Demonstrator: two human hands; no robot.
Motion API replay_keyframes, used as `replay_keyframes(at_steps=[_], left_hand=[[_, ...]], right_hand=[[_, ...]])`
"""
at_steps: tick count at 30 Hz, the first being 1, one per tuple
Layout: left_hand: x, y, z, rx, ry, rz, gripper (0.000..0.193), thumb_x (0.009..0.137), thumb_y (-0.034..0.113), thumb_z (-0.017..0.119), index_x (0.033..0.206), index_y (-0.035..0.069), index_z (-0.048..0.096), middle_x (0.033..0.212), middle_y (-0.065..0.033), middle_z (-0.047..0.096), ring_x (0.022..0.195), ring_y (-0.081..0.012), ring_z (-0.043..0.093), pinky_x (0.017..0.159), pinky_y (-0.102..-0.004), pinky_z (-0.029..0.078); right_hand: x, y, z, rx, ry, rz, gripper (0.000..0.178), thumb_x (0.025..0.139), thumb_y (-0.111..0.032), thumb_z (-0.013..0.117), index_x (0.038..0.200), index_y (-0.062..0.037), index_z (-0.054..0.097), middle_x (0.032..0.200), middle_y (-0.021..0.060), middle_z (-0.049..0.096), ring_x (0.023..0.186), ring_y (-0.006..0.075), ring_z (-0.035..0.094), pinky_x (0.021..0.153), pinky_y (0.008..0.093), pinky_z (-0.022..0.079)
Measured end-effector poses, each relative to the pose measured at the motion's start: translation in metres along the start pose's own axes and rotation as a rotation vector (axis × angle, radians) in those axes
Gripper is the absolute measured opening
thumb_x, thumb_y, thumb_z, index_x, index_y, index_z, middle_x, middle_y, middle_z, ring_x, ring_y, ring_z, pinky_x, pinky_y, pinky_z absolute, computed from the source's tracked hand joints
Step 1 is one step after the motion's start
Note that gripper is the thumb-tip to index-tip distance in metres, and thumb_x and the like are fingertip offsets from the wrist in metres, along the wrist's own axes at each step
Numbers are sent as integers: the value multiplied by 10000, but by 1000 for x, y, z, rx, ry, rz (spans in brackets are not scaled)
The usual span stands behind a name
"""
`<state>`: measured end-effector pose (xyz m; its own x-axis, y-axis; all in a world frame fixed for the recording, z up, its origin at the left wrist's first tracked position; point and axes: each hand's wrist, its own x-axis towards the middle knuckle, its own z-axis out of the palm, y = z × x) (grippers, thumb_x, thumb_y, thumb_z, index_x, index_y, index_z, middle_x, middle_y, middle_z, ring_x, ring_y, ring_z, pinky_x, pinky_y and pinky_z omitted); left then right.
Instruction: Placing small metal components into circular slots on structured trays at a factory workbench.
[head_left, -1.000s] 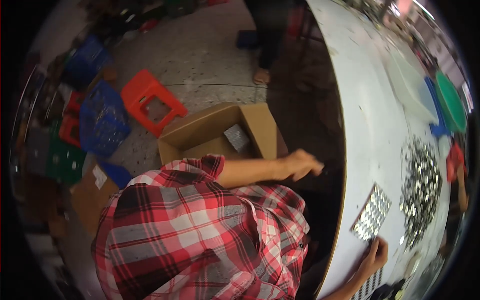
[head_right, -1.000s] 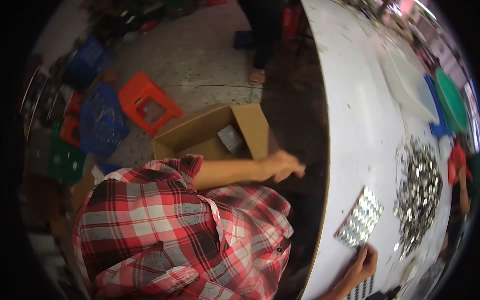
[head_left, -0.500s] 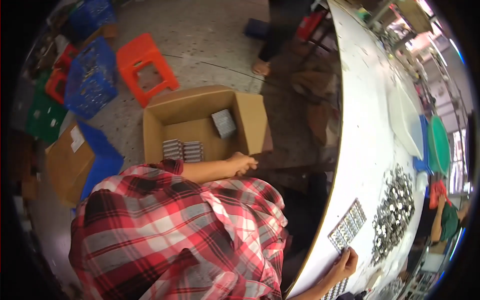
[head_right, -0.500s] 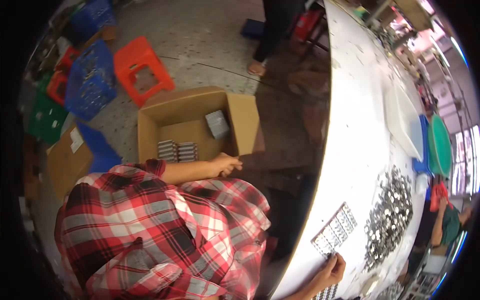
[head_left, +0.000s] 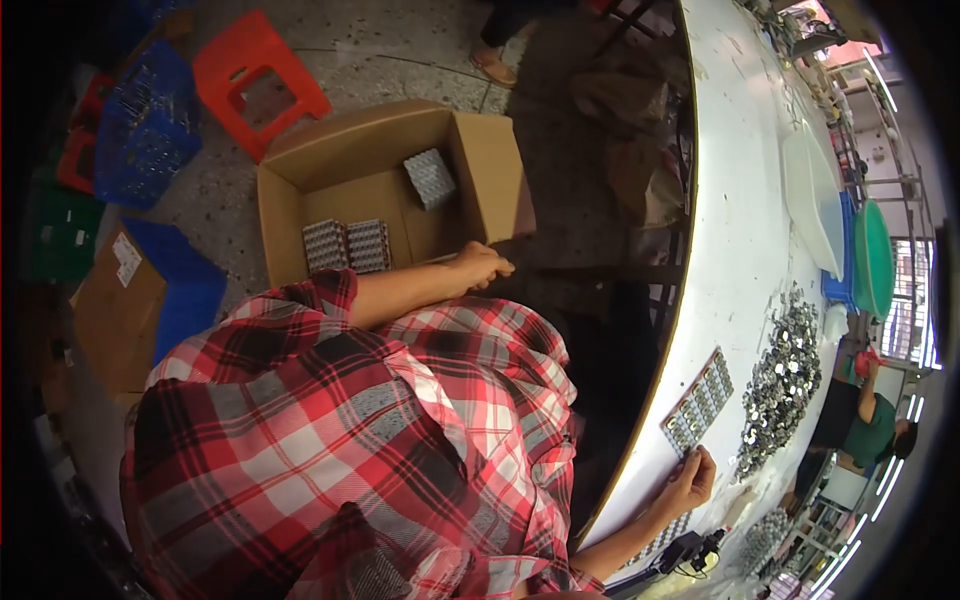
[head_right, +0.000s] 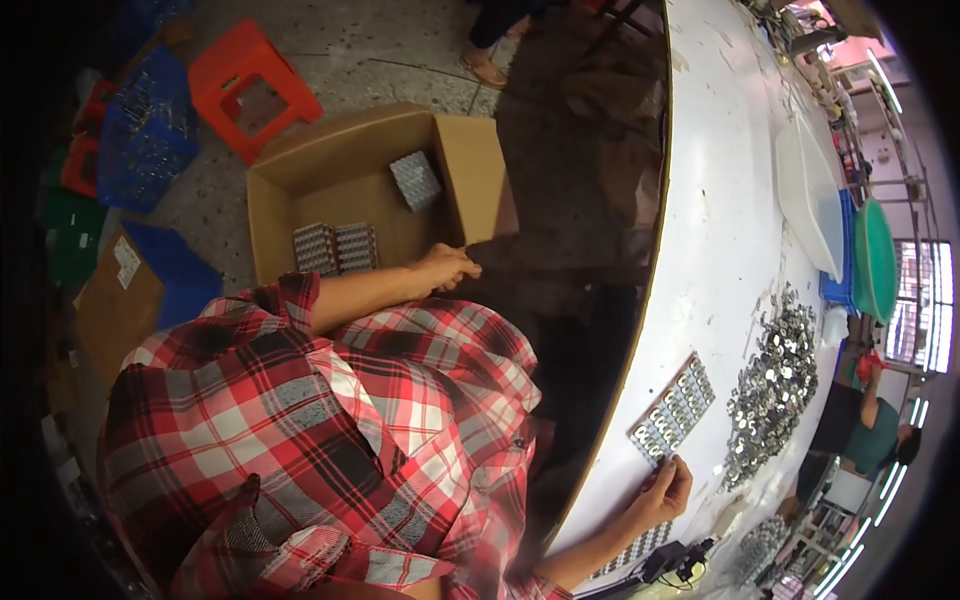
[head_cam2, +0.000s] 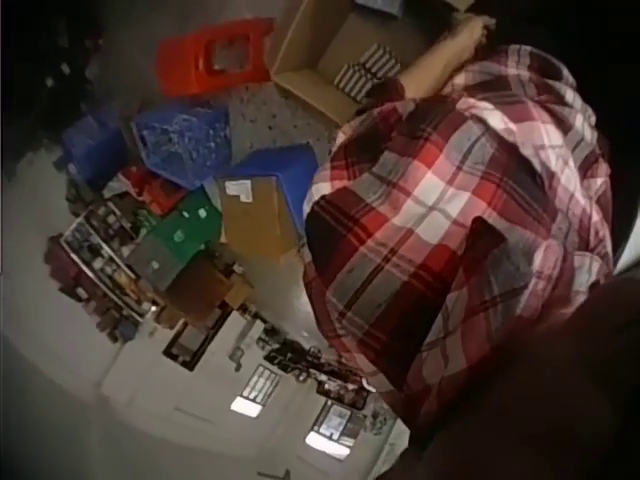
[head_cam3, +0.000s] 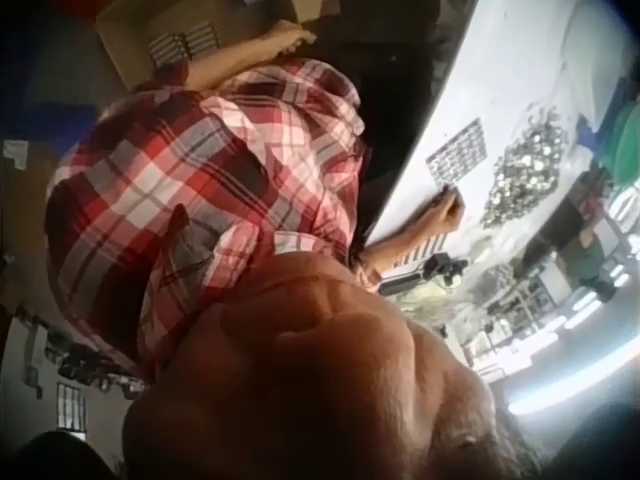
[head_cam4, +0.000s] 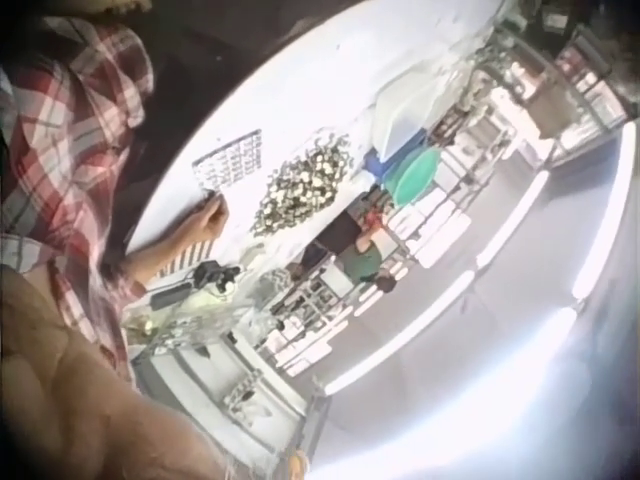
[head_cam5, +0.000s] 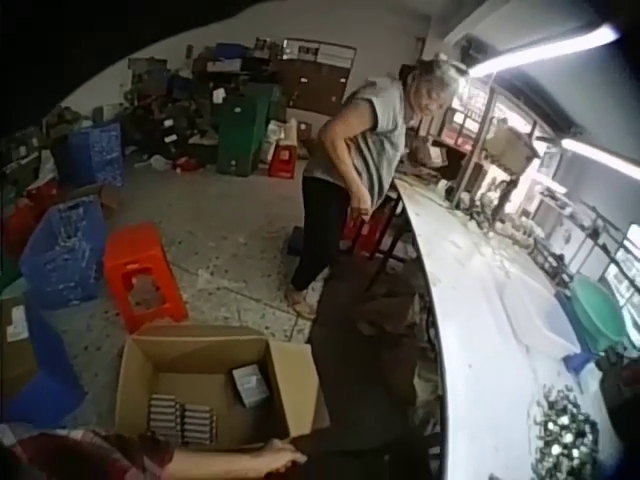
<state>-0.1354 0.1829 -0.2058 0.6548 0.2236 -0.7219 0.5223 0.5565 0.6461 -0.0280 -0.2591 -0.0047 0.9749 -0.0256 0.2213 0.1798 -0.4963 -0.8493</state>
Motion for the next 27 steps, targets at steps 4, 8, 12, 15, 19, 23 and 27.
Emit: replay_keyframes(at_steps=[4,8,12,15,19,23,27], left_hand=[[3,-8,-1,28,75,6,200,853,215,753,804,27,704,590,14,504,461,-85,404,406,-279,268],[1,-12,-16,-57,77,-24,199,849,215,754,806,27,708,577,22,485,459,-81,408,400,-281,271],[30,-27,-15,0,24,7,209,835,231,778,767,54,690,603,-15,594,483,-123,547,411,-312,393],[68,-77,-38,444,307,593,277,795,279,768,786,18,676,744,-146,711,721,-312,702,665,-460,544],[2,-106,-101,1006,351,510,394,797,465,745,884,82,718,749,-183,692,740,-401,694,666,-515,534],[-16,-167,-162,1027,251,271,380,826,459,720,953,102,715,790,-171,696,771,-357,694,693,-506,524],[-10,-208,-175,1021,356,330,380,802,479,720,932,122,735,846,-166,711,821,-363,694,750,-523,523]], right_hand=[[-6,0,-6,-60,20,-24,104,992,-100,673,1053,-37,729,823,-30,655,573,4,431,470,165,287],[1,-4,0,-50,-32,18,129,999,-117,663,1070,-30,728,843,-28,658,595,21,444,490,177,296],[0,12,-17,-118,103,75,227,1001,-177,657,1116,11,713,1013,27,665,861,102,551,699,246,435],[4,0,-18,-173,73,71,286,997,-183,662,1148,59,685,1107,124,691,965,194,619,851,303,515],[3,0,-12,-240,28,-43,297,956,-212,734,997,82,731,914,145,720,780,207,619,658,338,527],[3,9,-14,-263,-12,-13,321,970,-246,726,1055,63,731,944,136,723,794,197,607,670,329,515],[0,8,-23,-248,-34,30,329,976,-256,719,1079,56,727,962,135,722,804,196,606,676,324,512]])
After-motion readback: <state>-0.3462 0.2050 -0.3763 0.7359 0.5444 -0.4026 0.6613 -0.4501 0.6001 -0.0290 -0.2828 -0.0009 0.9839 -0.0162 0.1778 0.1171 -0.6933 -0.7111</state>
